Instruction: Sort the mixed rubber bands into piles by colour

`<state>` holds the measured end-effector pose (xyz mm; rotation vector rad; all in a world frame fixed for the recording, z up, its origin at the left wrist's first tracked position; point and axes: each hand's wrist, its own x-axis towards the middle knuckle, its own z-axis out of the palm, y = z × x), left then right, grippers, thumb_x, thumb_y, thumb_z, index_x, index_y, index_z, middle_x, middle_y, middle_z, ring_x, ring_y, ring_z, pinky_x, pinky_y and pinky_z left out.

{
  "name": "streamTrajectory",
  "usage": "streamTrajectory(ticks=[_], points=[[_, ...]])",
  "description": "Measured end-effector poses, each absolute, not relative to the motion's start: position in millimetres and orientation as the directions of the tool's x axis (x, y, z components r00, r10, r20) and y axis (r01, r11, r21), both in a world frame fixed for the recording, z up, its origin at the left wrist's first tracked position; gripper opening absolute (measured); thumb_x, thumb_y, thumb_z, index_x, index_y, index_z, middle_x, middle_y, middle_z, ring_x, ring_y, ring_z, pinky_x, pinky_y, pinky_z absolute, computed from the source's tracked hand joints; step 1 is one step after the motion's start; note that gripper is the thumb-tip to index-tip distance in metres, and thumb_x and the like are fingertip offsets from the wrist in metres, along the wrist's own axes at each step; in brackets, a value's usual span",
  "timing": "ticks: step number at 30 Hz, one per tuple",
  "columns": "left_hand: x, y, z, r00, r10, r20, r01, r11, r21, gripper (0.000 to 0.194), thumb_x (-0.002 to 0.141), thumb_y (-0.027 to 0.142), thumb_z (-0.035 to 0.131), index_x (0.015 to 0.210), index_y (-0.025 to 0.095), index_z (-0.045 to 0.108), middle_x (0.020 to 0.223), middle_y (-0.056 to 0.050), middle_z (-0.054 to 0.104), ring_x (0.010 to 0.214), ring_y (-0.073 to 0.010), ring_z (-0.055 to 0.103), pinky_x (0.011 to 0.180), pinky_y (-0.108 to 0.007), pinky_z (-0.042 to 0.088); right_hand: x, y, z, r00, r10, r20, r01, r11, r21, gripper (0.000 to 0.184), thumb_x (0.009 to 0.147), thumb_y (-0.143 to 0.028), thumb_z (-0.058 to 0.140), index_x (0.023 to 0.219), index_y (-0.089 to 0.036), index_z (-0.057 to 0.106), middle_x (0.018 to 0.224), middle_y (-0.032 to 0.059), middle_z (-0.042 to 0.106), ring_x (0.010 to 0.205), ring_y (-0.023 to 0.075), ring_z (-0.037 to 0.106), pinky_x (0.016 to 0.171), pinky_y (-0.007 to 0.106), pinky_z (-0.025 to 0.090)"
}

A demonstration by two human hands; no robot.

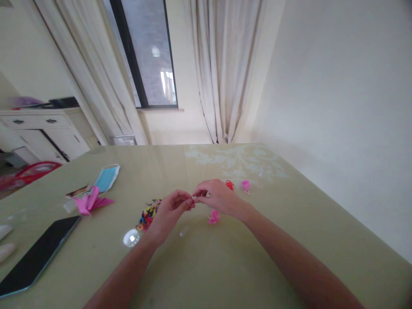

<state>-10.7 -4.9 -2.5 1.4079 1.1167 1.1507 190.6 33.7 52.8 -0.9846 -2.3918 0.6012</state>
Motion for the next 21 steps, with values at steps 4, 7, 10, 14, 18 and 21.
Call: streamTrajectory(ticks=[4, 7, 10, 14, 18, 21], points=[[-10, -5, -1, 0.135, 0.987, 0.092, 0.096, -0.106, 0.990, 0.040, 0.081, 0.055, 0.074, 0.097, 0.019, 0.065, 0.091, -0.006, 0.076, 0.086, -0.0193, 0.072, 0.083, -0.034, 0.058, 191, 34, 54, -0.636, 0.732, 0.244, 0.545, 0.650, -0.529, 0.011, 0.093, -0.023, 0.072, 0.092, -0.020, 0.083, 0.083, 0.0036, 0.078, 0.075, 0.0153, 0.068, 0.071, 0.025, 0.045], [-13, -3, -3, 0.136, 0.984, 0.113, 0.210, -0.140, 0.968, 0.040, 0.089, 0.058, 0.062, 0.100, 0.019, 0.064, 0.095, -0.008, 0.076, 0.087, -0.0215, 0.072, 0.083, -0.036, 0.058, 195, 34, 61, -0.626, 0.733, 0.267, 0.555, 0.659, -0.508, 0.013, 0.094, -0.023, 0.070, 0.093, -0.019, 0.083, 0.084, 0.0045, 0.079, 0.075, 0.0152, 0.066, 0.071, 0.026, 0.044], [-22, 0, -8, 0.060, 0.977, 0.207, 0.601, -0.201, 0.774, 0.029, 0.097, 0.046, 0.053, 0.102, 0.021, 0.066, 0.103, -0.010, 0.075, 0.095, -0.0250, 0.069, 0.090, -0.041, 0.053, 206, 30, 79, -0.588, 0.750, 0.302, 0.525, 0.638, -0.563, 0.015, 0.095, -0.027, 0.071, 0.094, -0.019, 0.084, 0.083, 0.0039, 0.078, 0.072, 0.0139, 0.064, 0.069, 0.025, 0.043], [-35, 0, -15, -0.013, 0.973, 0.230, 0.959, -0.053, 0.280, 0.030, 0.099, 0.035, 0.052, 0.122, 0.023, 0.067, 0.130, -0.013, 0.067, 0.122, -0.0325, 0.056, 0.104, -0.048, 0.041, 224, 15, 112, -0.555, 0.765, 0.327, 0.431, 0.600, -0.674, 0.016, 0.094, -0.030, 0.071, 0.095, -0.020, 0.083, 0.079, 0.0021, 0.078, 0.070, 0.0129, 0.065, 0.064, 0.023, 0.044], [-41, 3, -21, -0.014, 0.994, 0.107, 0.990, -0.002, 0.144, 0.033, 0.102, 0.037, 0.047, 0.123, 0.021, 0.067, 0.132, -0.014, 0.065, 0.121, -0.0326, 0.055, 0.100, -0.045, 0.042, 239, -3, 139, -0.535, 0.760, 0.370, 0.357, 0.600, -0.716, 0.018, 0.093, -0.034, 0.072, 0.092, -0.020, 0.083, 0.077, 0.0019, 0.077, 0.070, 0.0135, 0.067, 0.064, 0.024, 0.048], [-41, 7, -21, 0.024, 0.996, 0.086, 0.986, -0.038, 0.160, 0.030, 0.104, 0.030, 0.043, 0.116, 0.019, 0.068, 0.123, -0.013, 0.067, 0.115, -0.0287, 0.060, 0.100, -0.041, 0.042, 246, -11, 148, -0.515, 0.761, 0.394, 0.327, 0.599, -0.731, 0.017, 0.093, -0.035, 0.073, 0.092, -0.020, 0.083, 0.075, 0.0013, 0.077, 0.069, 0.0133, 0.068, 0.063, 0.023, 0.050]])
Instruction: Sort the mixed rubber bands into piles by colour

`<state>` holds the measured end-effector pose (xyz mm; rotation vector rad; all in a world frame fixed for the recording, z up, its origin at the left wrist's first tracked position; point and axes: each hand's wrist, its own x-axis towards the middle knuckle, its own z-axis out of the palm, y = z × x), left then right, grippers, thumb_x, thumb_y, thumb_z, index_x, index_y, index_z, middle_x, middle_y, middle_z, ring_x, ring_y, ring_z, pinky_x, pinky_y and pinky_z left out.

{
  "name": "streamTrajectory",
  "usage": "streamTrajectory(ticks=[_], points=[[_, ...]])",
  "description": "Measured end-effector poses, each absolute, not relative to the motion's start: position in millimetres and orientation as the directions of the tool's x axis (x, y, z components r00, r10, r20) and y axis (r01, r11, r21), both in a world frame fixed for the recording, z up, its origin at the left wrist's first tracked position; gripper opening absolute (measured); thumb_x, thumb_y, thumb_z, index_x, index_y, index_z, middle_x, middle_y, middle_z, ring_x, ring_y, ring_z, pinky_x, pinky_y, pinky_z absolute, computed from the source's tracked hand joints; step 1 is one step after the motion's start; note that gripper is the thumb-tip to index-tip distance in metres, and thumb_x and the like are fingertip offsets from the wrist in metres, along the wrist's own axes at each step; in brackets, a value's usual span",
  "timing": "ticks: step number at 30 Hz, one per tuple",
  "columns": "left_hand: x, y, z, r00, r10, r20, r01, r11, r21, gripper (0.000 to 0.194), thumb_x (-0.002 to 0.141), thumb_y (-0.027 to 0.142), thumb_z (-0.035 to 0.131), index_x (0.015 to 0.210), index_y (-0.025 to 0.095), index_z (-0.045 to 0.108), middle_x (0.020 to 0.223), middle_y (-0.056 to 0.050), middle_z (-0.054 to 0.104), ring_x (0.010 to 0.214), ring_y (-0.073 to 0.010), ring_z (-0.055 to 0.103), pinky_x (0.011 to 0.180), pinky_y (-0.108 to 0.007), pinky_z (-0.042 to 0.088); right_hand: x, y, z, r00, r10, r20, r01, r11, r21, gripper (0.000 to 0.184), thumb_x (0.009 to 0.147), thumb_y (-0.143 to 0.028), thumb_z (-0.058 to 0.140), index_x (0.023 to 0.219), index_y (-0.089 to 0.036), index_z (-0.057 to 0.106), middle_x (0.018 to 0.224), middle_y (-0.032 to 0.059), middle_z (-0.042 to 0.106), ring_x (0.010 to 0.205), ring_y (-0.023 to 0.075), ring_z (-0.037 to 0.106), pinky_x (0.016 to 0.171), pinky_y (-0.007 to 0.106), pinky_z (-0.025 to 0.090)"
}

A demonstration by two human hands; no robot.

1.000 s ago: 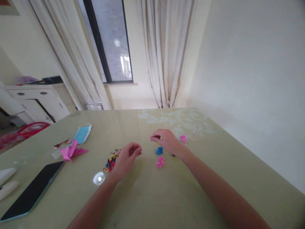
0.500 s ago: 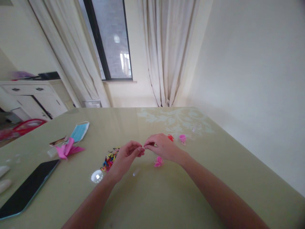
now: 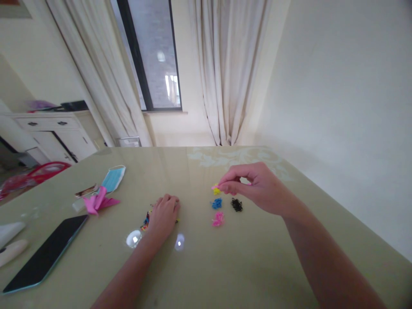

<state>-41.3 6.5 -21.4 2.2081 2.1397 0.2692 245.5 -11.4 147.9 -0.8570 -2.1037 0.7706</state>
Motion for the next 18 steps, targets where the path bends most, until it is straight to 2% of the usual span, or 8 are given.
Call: streamTrajectory(ticks=[5, 13, 18], points=[[-39, 8, -19, 0.045, 0.995, 0.089, 0.982, -0.060, 0.178, 0.025, 0.103, 0.024, 0.043, 0.102, 0.019, 0.067, 0.110, -0.010, 0.070, 0.108, -0.0258, 0.064, 0.096, -0.037, 0.043, 250, -15, 151, -0.506, 0.749, 0.429, 0.311, 0.622, -0.719, 0.019, 0.093, -0.037, 0.072, 0.093, -0.021, 0.083, 0.075, 0.0015, 0.076, 0.068, 0.0138, 0.067, 0.063, 0.024, 0.051], [-37, 7, -22, 0.053, 0.985, 0.167, 0.990, -0.074, 0.124, 0.026, 0.103, 0.024, 0.039, 0.103, 0.018, 0.065, 0.113, -0.012, 0.069, 0.111, -0.0292, 0.061, 0.096, -0.041, 0.043, 255, -24, 157, -0.466, 0.745, 0.477, 0.354, 0.651, -0.671, 0.023, 0.094, -0.042, 0.072, 0.094, -0.021, 0.083, 0.076, 0.0022, 0.076, 0.068, 0.0147, 0.067, 0.062, 0.025, 0.050], [-39, 13, -26, 0.026, 0.974, 0.226, 0.967, -0.082, 0.242, 0.026, 0.104, 0.024, 0.037, 0.099, 0.020, 0.062, 0.103, -0.010, 0.071, 0.102, -0.0262, 0.064, 0.094, -0.037, 0.045, 251, -31, 151, -0.416, 0.740, 0.528, 0.440, 0.672, -0.596, 0.020, 0.096, -0.039, 0.071, 0.095, -0.023, 0.083, 0.083, 0.0019, 0.078, 0.072, 0.0139, 0.067, 0.065, 0.025, 0.048]])
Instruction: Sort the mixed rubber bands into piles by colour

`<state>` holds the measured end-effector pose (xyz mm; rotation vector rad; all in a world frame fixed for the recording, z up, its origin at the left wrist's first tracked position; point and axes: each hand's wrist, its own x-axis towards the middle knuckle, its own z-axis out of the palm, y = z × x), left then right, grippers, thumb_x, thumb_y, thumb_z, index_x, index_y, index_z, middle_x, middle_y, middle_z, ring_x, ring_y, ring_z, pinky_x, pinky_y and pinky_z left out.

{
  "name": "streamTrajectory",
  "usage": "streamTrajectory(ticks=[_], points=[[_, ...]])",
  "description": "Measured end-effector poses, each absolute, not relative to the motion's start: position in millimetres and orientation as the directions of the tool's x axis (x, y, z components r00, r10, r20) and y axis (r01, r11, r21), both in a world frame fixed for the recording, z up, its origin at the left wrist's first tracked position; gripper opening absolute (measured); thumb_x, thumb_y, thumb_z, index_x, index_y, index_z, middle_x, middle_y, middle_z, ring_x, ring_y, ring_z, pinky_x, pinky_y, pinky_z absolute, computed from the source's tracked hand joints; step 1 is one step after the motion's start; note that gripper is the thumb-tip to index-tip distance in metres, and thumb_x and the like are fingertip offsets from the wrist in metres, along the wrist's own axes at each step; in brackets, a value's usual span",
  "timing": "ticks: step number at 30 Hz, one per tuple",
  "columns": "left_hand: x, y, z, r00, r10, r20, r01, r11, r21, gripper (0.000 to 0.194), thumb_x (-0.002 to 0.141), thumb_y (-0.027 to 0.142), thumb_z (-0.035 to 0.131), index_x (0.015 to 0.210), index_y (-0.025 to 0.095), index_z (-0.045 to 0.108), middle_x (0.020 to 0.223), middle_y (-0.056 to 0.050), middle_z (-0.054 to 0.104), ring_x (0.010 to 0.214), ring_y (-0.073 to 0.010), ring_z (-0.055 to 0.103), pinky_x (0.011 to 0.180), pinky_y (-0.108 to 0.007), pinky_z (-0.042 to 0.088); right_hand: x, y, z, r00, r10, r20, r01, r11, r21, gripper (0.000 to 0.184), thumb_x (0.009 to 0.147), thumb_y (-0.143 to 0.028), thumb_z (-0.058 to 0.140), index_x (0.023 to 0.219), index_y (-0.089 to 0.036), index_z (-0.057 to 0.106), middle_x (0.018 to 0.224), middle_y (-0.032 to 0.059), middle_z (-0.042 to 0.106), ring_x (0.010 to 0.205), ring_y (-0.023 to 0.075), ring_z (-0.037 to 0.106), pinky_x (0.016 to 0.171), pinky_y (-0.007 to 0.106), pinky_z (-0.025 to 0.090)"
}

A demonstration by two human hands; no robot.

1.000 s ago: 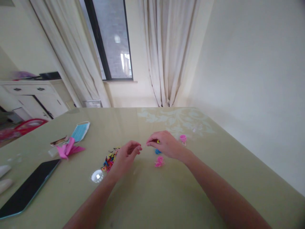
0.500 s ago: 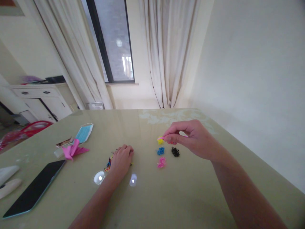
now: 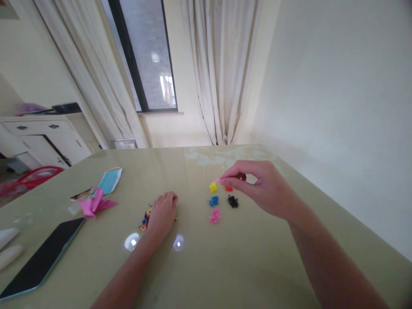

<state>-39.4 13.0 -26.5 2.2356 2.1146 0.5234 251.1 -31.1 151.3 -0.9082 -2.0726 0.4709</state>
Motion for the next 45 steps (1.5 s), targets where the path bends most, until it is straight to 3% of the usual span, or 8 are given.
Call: streamTrajectory(ticks=[10, 20, 26, 31, 35, 38, 41, 45], points=[[-32, 14, -24, 0.042, 0.940, 0.338, 0.711, -0.266, 0.650, 0.020, 0.095, 0.030, 0.051, 0.099, 0.021, 0.069, 0.103, -0.008, 0.076, 0.096, -0.0232, 0.070, 0.092, -0.036, 0.052, 244, -9, -3, -0.371, 0.870, 0.326, 0.752, 0.487, -0.444, 0.017, 0.099, -0.028, 0.066, 0.098, -0.020, 0.081, 0.096, 0.0073, 0.080, 0.088, 0.0212, 0.072, 0.082, 0.032, 0.051], [1, -3, -20, 0.129, 0.977, 0.173, 0.344, -0.207, 0.916, 0.026, 0.085, 0.042, 0.068, 0.092, 0.018, 0.077, 0.084, -0.005, 0.078, 0.078, -0.0202, 0.070, 0.075, -0.031, 0.055, 239, -17, -19, -0.454, 0.827, 0.331, 0.804, 0.540, -0.247, 0.020, 0.101, -0.033, 0.063, 0.098, -0.023, 0.080, 0.089, 0.0062, 0.076, 0.085, 0.0231, 0.068, 0.078, 0.033, 0.047], [11, -12, -18, 0.230, 0.963, 0.138, 0.194, -0.184, 0.964, 0.023, 0.083, 0.039, 0.072, 0.087, 0.017, 0.077, 0.074, -0.003, 0.074, 0.071, -0.0170, 0.067, 0.070, -0.028, 0.054, 230, -26, -16, -0.322, 0.834, 0.449, 0.648, 0.540, -0.537, 0.021, 0.099, -0.036, 0.067, 0.110, -0.022, 0.077, 0.090, 0.0049, 0.075, 0.081, 0.0198, 0.068, 0.077, 0.030, 0.051], [21, -18, -19, 0.317, 0.940, 0.126, 0.184, -0.191, 0.964, 0.026, 0.087, 0.040, 0.069, 0.089, 0.016, 0.077, 0.075, -0.004, 0.074, 0.071, -0.0166, 0.067, 0.069, -0.027, 0.053, 222, -33, -13, -0.341, 0.805, 0.485, 0.548, 0.590, -0.593, 0.021, 0.101, -0.034, 0.063, 0.098, -0.022, 0.080, 0.086, 0.0046, 0.075, 0.082, 0.0190, 0.068, 0.075, 0.029, 0.051], [10, -13, -14, 0.294, 0.942, 0.165, 0.376, -0.272, 0.886, 0.031, 0.095, 0.044, 0.059, 0.093, 0.018, 0.076, 0.081, -0.005, 0.075, 0.076, -0.0191, 0.068, 0.072, -0.029, 0.053, 230, -31, 0, -0.239, 0.805, 0.543, 0.455, 0.587, -0.670, 0.017, 0.097, -0.034, 0.069, 0.094, -0.022, 0.081, 0.083, 0.0040, 0.077, 0.074, 0.0173, 0.067, 0.070, 0.028, 0.051], [-15, -6, -5, 0.161, 0.950, 0.268, 0.768, -0.291, 0.571, 0.027, 0.099, 0.037, 0.054, 0.097, 0.019, 0.075, 0.099, -0.008, 0.076, 0.093, -0.0241, 0.068, 0.088, -0.036, 0.051, 243, -29, 16, -0.072, 0.805, 0.589, 0.370, 0.570, -0.734, 0.012, 0.093, -0.034, 0.074, 0.092, -0.024, 0.082, 0.082, 0.0027, 0.078, 0.068, 0.0157, 0.065, 0.065, 0.027, 0.050], [-40, -1, -2, -0.004, 0.968, 0.251, 0.981, -0.045, 0.190, 0.028, 0.098, 0.031, 0.053, 0.113, 0.019, 0.073, 0.114, -0.013, 0.072, 0.109, -0.0338, 0.064, 0.094, -0.045, 0.048, 253, -31, 28, 0.081, 0.781, 0.619, 0.310, 0.570, -0.760, 0.008, 0.089, -0.032, 0.078, 0.091, -0.026, 0.083, 0.082, 0.0021, 0.078, 0.068, 0.0153, 0.064, 0.065, 0.028, 0.050], [-53, 4, -9, 0.001, 0.996, 0.086, 0.995, -0.009, 0.103, 0.024, 0.097, 0.025, 0.052, 0.111, 0.018, 0.071, 0.112, -0.012, 0.070, 0.105, -0.0298, 0.066, 0.089, -0.038, 0.049, 255, -35, 31, 0.138, 0.732, 0.667, 0.271, 0.620, -0.737, 0.004, 0.088, -0.028, 0.080, 0.091, -0.028, 0.083, 0.085, 0.0019, 0.079, 0.073, 0.0159, 0.065, 0.067, 0.028, 0.050]])
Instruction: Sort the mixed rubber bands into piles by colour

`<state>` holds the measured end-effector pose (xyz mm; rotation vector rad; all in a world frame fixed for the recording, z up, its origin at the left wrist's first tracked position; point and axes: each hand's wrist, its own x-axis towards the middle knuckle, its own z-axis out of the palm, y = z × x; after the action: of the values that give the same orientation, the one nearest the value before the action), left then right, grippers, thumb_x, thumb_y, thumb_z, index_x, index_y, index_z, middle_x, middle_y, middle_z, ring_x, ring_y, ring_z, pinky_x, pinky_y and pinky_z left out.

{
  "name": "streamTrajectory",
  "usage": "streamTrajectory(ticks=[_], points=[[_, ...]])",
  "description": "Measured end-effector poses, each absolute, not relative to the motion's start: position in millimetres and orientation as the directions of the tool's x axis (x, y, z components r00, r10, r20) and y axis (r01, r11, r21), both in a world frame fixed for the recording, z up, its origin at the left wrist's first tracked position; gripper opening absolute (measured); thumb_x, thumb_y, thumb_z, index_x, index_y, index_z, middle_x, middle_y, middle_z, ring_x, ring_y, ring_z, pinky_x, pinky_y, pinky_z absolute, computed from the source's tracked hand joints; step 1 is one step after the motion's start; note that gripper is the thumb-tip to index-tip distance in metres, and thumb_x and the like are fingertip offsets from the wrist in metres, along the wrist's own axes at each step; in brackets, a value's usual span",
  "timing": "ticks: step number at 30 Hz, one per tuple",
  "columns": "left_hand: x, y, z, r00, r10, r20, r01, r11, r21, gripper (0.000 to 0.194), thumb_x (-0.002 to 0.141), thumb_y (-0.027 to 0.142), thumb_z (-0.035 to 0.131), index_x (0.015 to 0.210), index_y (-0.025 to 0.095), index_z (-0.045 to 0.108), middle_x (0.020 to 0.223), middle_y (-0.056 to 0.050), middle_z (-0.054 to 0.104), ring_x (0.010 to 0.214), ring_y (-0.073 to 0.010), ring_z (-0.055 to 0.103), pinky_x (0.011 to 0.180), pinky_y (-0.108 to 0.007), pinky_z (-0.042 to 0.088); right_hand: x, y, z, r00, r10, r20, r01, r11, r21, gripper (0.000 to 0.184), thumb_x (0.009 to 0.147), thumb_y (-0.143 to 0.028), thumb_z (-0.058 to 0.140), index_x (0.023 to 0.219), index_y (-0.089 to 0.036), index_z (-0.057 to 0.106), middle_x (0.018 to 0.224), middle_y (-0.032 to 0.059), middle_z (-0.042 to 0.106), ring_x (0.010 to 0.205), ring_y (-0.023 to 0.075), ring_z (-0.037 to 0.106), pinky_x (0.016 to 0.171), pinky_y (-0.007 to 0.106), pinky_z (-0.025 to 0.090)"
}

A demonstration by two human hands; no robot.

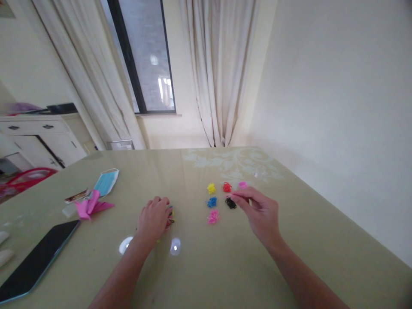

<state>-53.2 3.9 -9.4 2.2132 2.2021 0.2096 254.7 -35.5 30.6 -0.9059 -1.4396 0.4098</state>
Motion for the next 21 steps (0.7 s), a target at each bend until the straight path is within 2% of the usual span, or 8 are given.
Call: streamTrajectory(ticks=[3, 8, 13, 18, 21], points=[[-50, 7, -14, 0.030, 0.999, 0.021, 0.987, -0.033, 0.158, 0.022, 0.098, 0.019, 0.048, 0.100, 0.019, 0.069, 0.104, -0.009, 0.071, 0.098, -0.0238, 0.068, 0.085, -0.032, 0.048, 252, -39, 28, 0.125, 0.702, 0.701, 0.276, 0.654, -0.704, 0.006, 0.088, -0.025, 0.080, 0.093, -0.027, 0.082, 0.085, 0.0017, 0.079, 0.073, 0.0154, 0.064, 0.068, 0.029, 0.048], [-48, 9, -14, 0.020, 0.999, 0.044, 0.991, -0.026, 0.135, 0.022, 0.099, 0.023, 0.046, 0.096, 0.019, 0.067, 0.104, -0.010, 0.070, 0.101, -0.0264, 0.067, 0.086, -0.035, 0.047, 249, -42, 28, 0.118, 0.676, 0.727, 0.295, 0.675, -0.676, 0.007, 0.089, -0.022, 0.079, 0.094, -0.026, 0.081, 0.082, 0.0010, 0.077, 0.067, 0.0142, 0.058, 0.065, 0.029, 0.046], [-54, 14, -17, 0.049, 0.997, 0.060, 0.976, -0.060, 0.210, 0.019, 0.096, 0.024, 0.050, 0.090, 0.019, 0.067, 0.099, -0.009, 0.071, 0.096, -0.0238, 0.067, 0.088, -0.034, 0.048, 248, -39, 26, 0.107, 0.685, 0.720, 0.345, 0.654, -0.673, 0.007, 0.091, -0.023, 0.077, 0.095, -0.026, 0.081, 0.082, 0.0006, 0.076, 0.068, 0.0138, 0.058, 0.066, 0.028, 0.047], [-50, 15, -16, -0.012, 0.981, 0.195, 0.974, -0.032, 0.223, 0.017, 0.094, 0.027, 0.049, 0.091, 0.020, 0.065, 0.095, -0.010, 0.072, 0.096, -0.0267, 0.066, 0.086, -0.036, 0.048, 245, -26, 6, -0.069, 0.776, 0.626, 0.459, 0.582, -0.671, 0.007, 0.092, -0.027, 0.075, 0.092, -0.023, 0.081, 0.083, 0.0030, 0.077, 0.069, 0.0154, 0.063, 0.067, 0.028, 0.050], [-47, 15, -13, -0.071, 0.968, 0.243, 0.935, -0.020, 0.355, 0.018, 0.096, 0.030, 0.046, 0.094, 0.021, 0.062, 0.090, -0.008, 0.073, 0.085, -0.0241, 0.068, 0.078, -0.035, 0.049, 240, -19, -9, -0.162, 0.820, 0.549, 0.523, 0.543, -0.657, 0.012, 0.093, -0.029, 0.072, 0.089, -0.022, 0.081, 0.082, 0.0049, 0.076, 0.072, 0.0172, 0.065, 0.071, 0.030, 0.052]])
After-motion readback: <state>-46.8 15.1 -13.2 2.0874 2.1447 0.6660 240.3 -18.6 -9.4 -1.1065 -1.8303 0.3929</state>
